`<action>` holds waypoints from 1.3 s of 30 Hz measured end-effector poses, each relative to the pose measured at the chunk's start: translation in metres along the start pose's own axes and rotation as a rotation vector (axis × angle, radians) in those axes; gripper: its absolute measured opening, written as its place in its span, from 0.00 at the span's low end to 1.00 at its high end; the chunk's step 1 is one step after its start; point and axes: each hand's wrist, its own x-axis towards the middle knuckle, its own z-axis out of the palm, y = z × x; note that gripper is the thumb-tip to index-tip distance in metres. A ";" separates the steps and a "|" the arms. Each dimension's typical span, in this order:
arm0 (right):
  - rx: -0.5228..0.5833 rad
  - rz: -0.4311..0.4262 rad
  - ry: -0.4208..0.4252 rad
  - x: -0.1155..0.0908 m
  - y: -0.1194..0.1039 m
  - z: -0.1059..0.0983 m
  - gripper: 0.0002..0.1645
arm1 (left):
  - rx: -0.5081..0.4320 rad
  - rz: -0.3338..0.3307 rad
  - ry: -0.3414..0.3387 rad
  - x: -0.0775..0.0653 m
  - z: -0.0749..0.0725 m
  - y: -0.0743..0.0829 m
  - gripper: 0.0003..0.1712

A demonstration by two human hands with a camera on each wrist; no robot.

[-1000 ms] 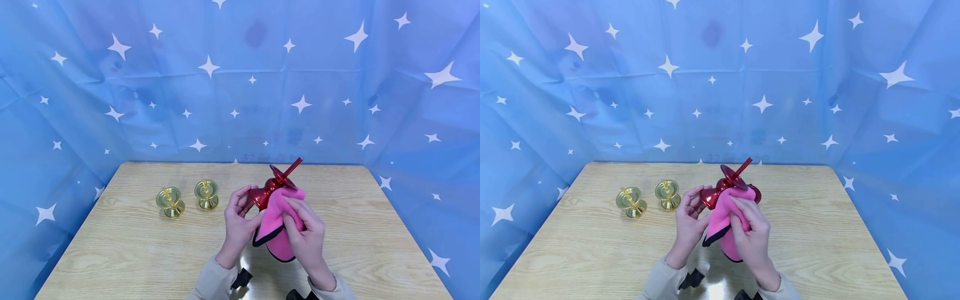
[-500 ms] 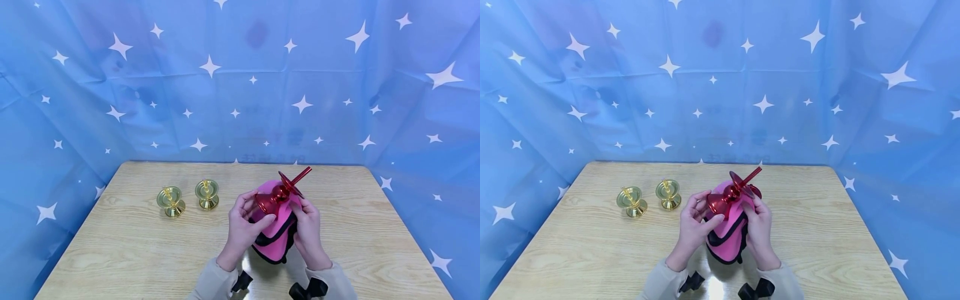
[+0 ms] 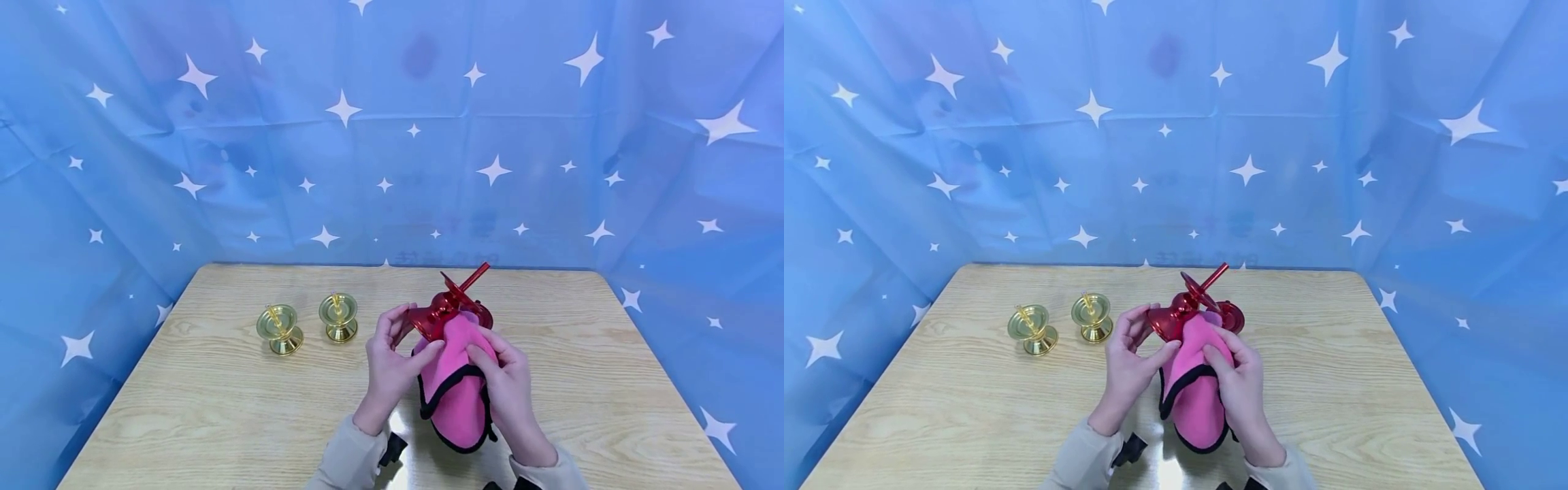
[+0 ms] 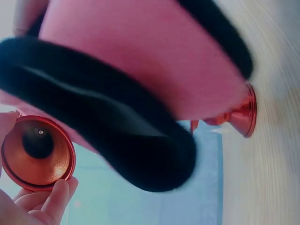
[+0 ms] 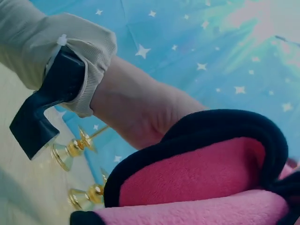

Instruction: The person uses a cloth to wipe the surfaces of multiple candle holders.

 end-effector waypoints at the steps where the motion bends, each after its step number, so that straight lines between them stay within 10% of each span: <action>1: -0.041 -0.072 0.002 -0.002 -0.001 0.000 0.14 | 0.020 0.016 -0.001 0.001 0.000 0.003 0.34; 9: -0.296 -0.700 -0.029 -0.002 -0.007 0.009 0.22 | 0.237 0.326 -0.018 0.002 0.000 -0.006 0.34; 14: -0.384 -0.799 -0.074 -0.003 -0.014 0.016 0.18 | 0.400 0.610 0.045 0.004 -0.001 -0.016 0.32; 18: -0.376 -0.812 -0.118 -0.003 -0.016 0.016 0.17 | 0.338 0.647 0.075 0.003 -0.002 -0.017 0.32; 24: -0.272 -0.640 -0.131 -0.004 -0.011 0.009 0.22 | 0.197 0.572 0.070 0.001 -0.003 -0.019 0.34; 33: 0.226 0.030 -0.020 0.003 0.007 0.008 0.20 | 0.134 0.543 0.004 -0.001 0.000 -0.014 0.37; 39: 0.427 0.143 -0.007 0.015 0.013 0.007 0.24 | 0.107 0.352 -0.073 -0.005 0.001 -0.008 0.39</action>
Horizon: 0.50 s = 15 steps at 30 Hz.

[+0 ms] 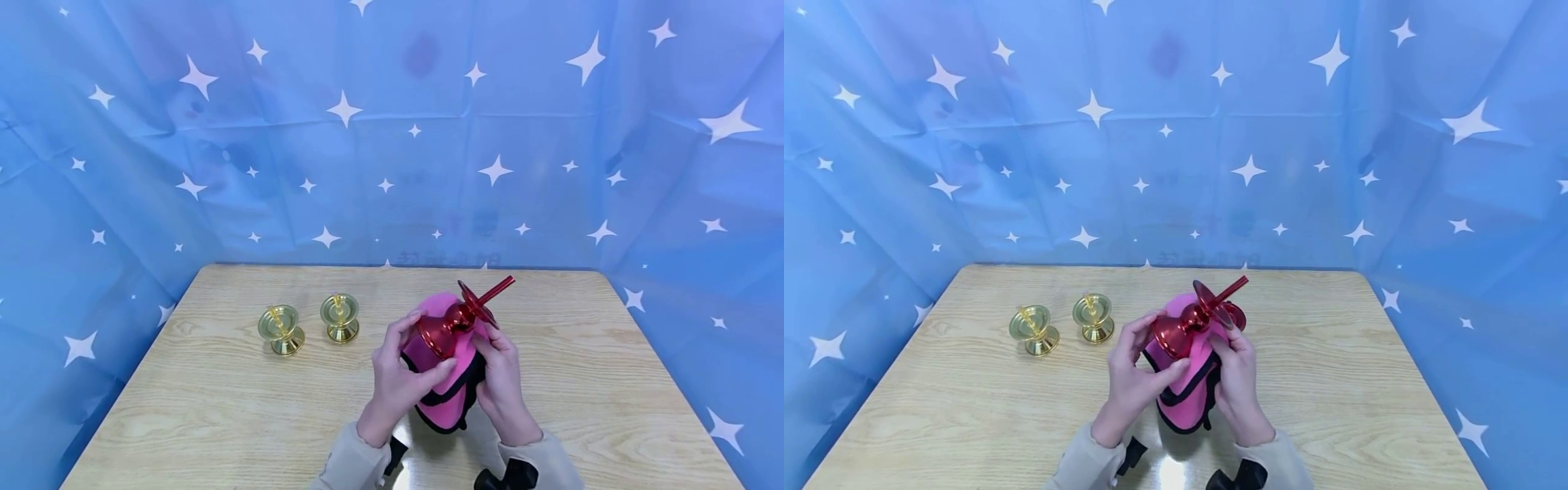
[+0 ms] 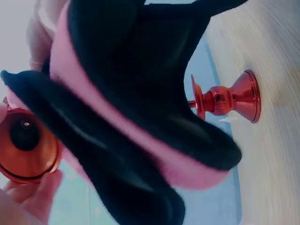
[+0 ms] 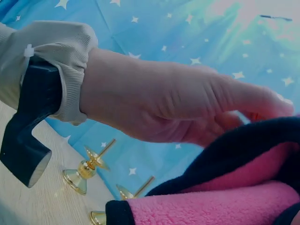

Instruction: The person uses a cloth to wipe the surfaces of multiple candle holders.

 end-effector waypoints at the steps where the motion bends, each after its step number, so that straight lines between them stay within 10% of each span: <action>1: 0.007 0.002 0.006 0.000 0.000 0.000 0.23 | -0.015 -0.049 -0.013 0.000 0.000 0.001 0.38; 5: -0.048 -0.002 0.044 -0.001 0.000 0.000 0.21 | -0.078 -0.191 -0.031 0.000 0.000 0.002 0.36; 15: -0.232 -0.097 0.115 -0.007 -0.005 0.006 0.15 | -0.038 -0.225 -0.043 0.008 0.001 0.010 0.33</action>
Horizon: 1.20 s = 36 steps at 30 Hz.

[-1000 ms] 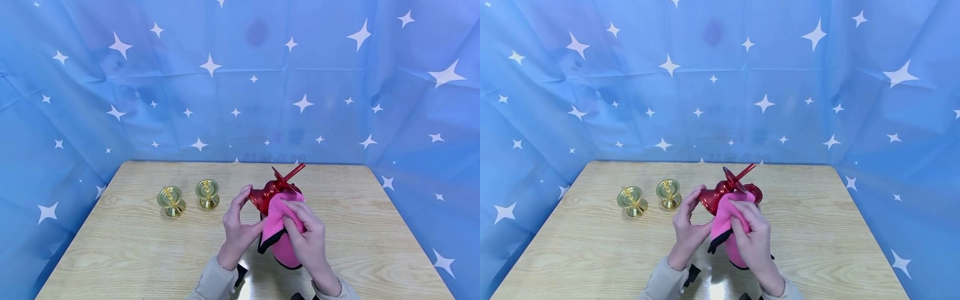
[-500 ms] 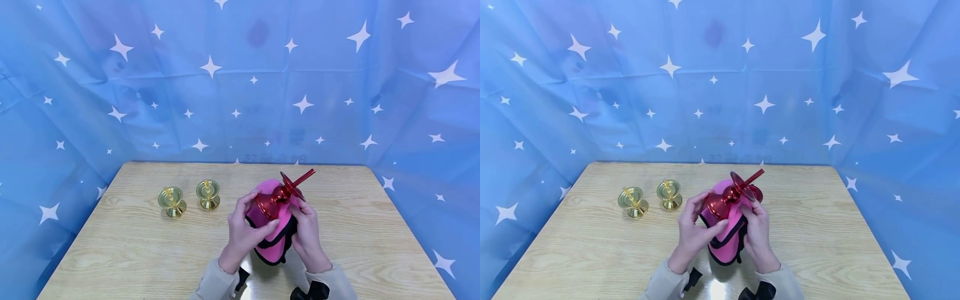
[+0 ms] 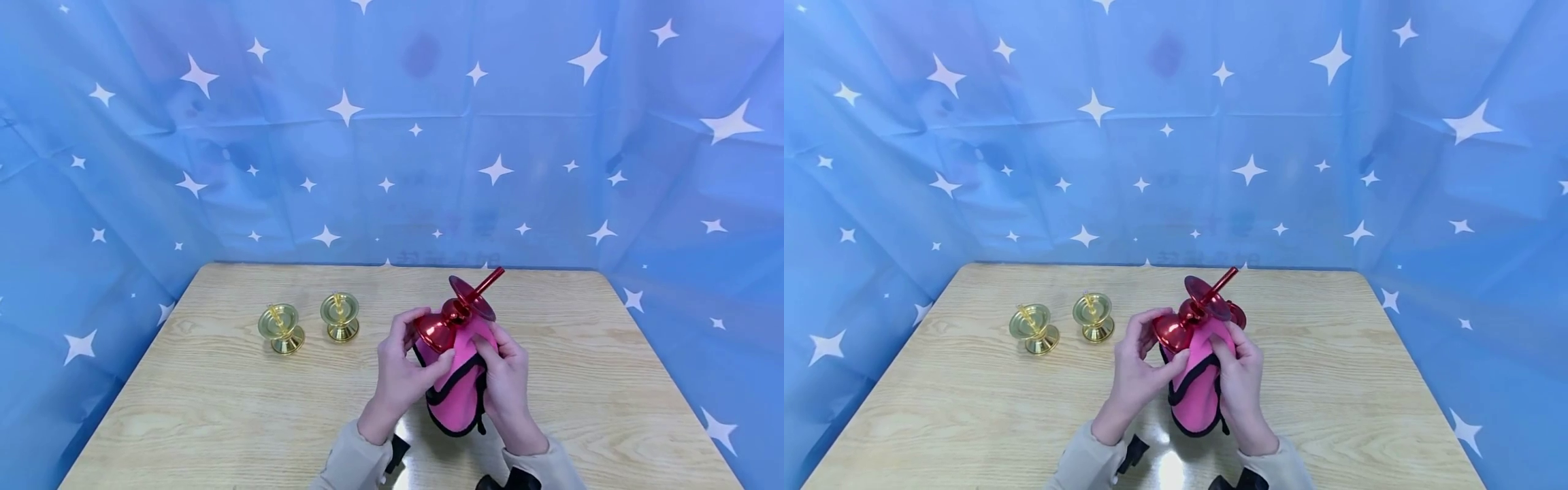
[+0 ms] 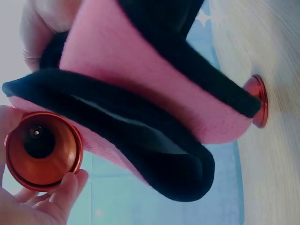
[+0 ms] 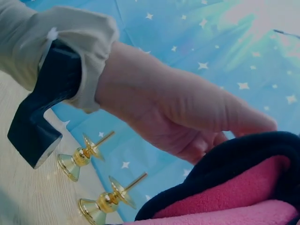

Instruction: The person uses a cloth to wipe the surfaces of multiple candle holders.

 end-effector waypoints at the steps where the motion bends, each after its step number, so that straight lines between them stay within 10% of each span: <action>1: -0.008 -0.011 0.006 0.000 0.000 0.000 0.14 | 0.015 0.001 -0.005 0.002 0.000 0.005 0.32; 6: -0.050 -0.069 0.019 0.000 0.004 0.000 0.13 | 0.054 -0.017 -0.003 0.008 0.001 0.019 0.27; 26: -0.316 -0.165 -0.184 0.002 0.009 -0.001 0.11 | 0.185 0.020 0.214 0.002 0.002 -0.018 0.19; 36: -0.255 -0.119 -0.231 0.005 0.012 -0.006 0.13 | 0.248 -0.005 0.105 0.002 -0.001 -0.030 0.17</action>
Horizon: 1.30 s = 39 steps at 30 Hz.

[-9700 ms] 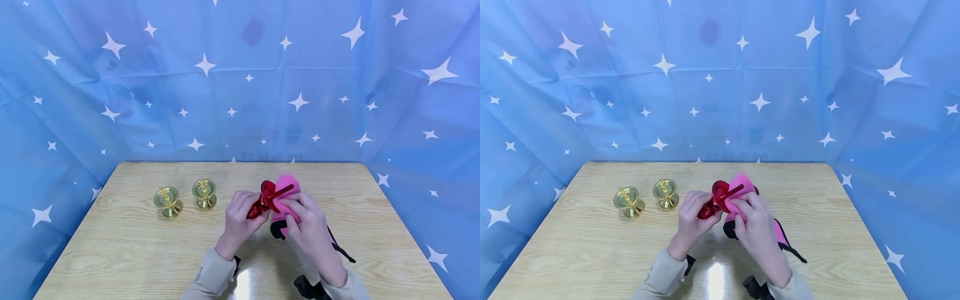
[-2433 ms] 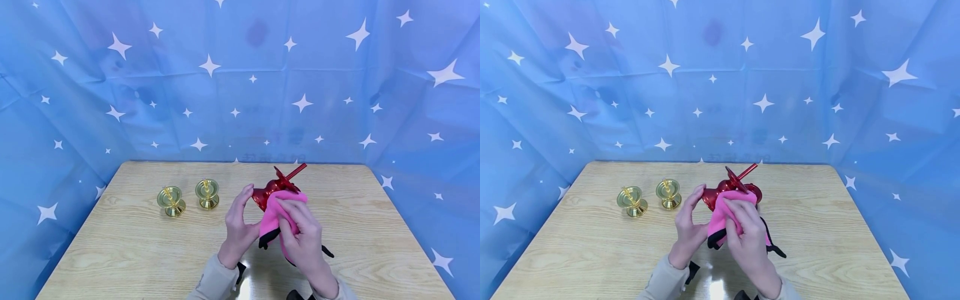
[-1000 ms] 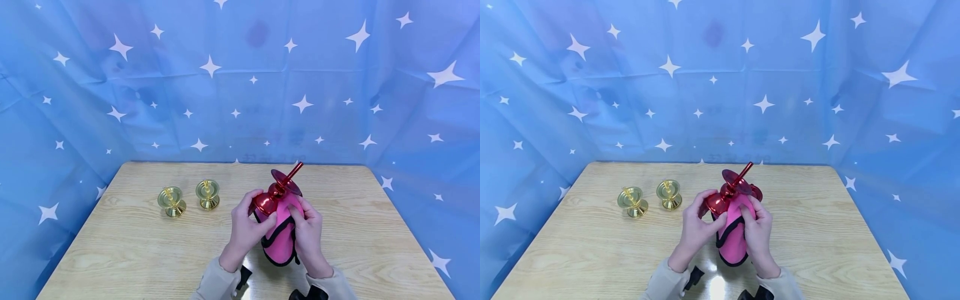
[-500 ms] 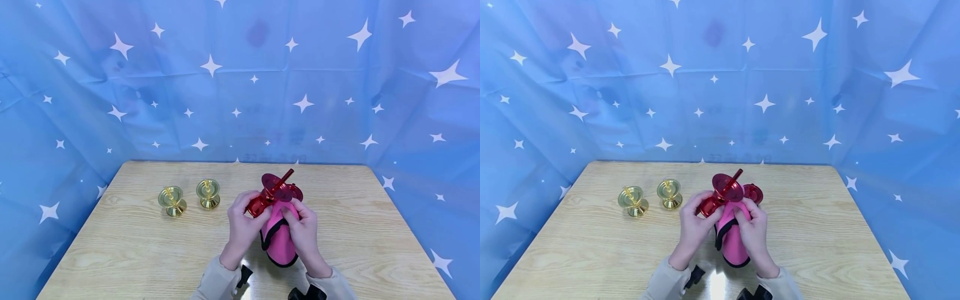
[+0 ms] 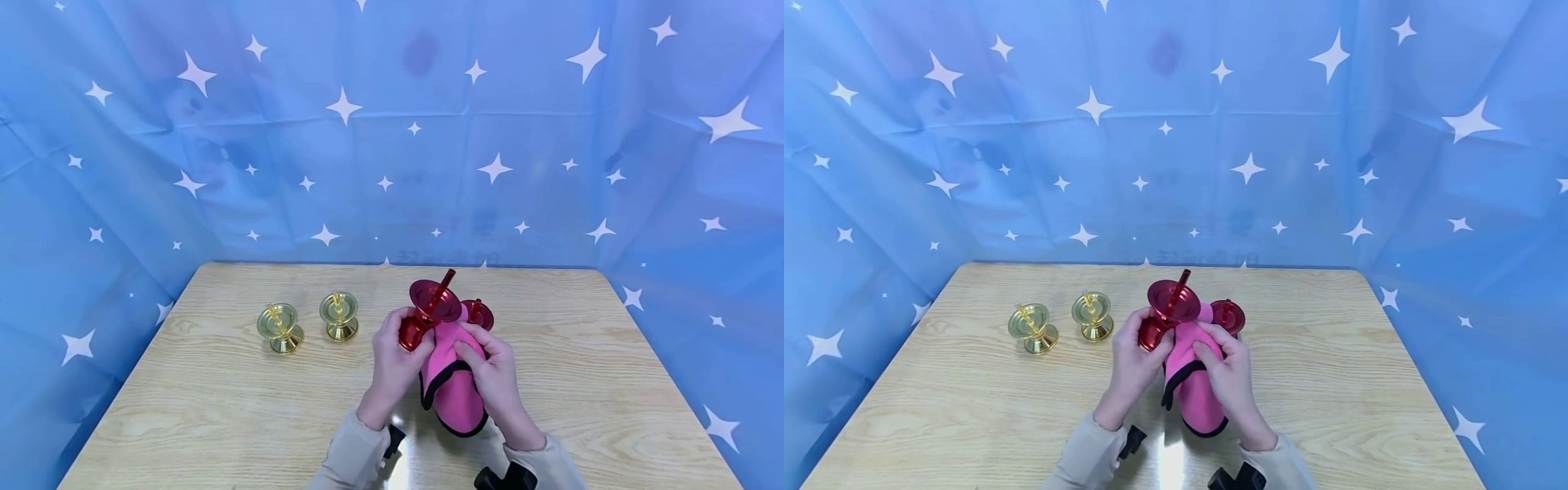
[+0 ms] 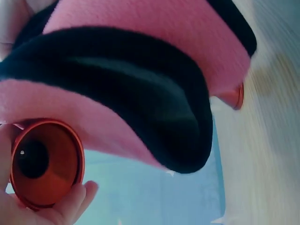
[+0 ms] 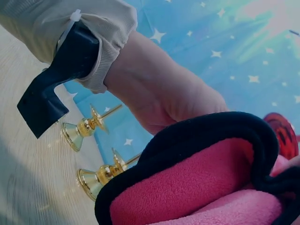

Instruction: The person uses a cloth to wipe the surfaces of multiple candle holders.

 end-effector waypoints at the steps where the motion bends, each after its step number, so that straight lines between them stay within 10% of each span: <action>1: -0.002 0.000 0.000 0.000 0.001 0.000 0.13 | 0.016 0.006 -0.015 0.000 0.000 -0.001 0.18; 13: -0.026 -0.014 0.003 0.001 0.003 -0.002 0.11 | 0.062 0.042 -0.059 0.006 -0.008 -0.003 0.17; 39: -0.036 0.032 -0.023 0.002 -0.004 -0.005 0.14 | -0.108 -0.150 0.003 0.017 -0.018 0.027 0.16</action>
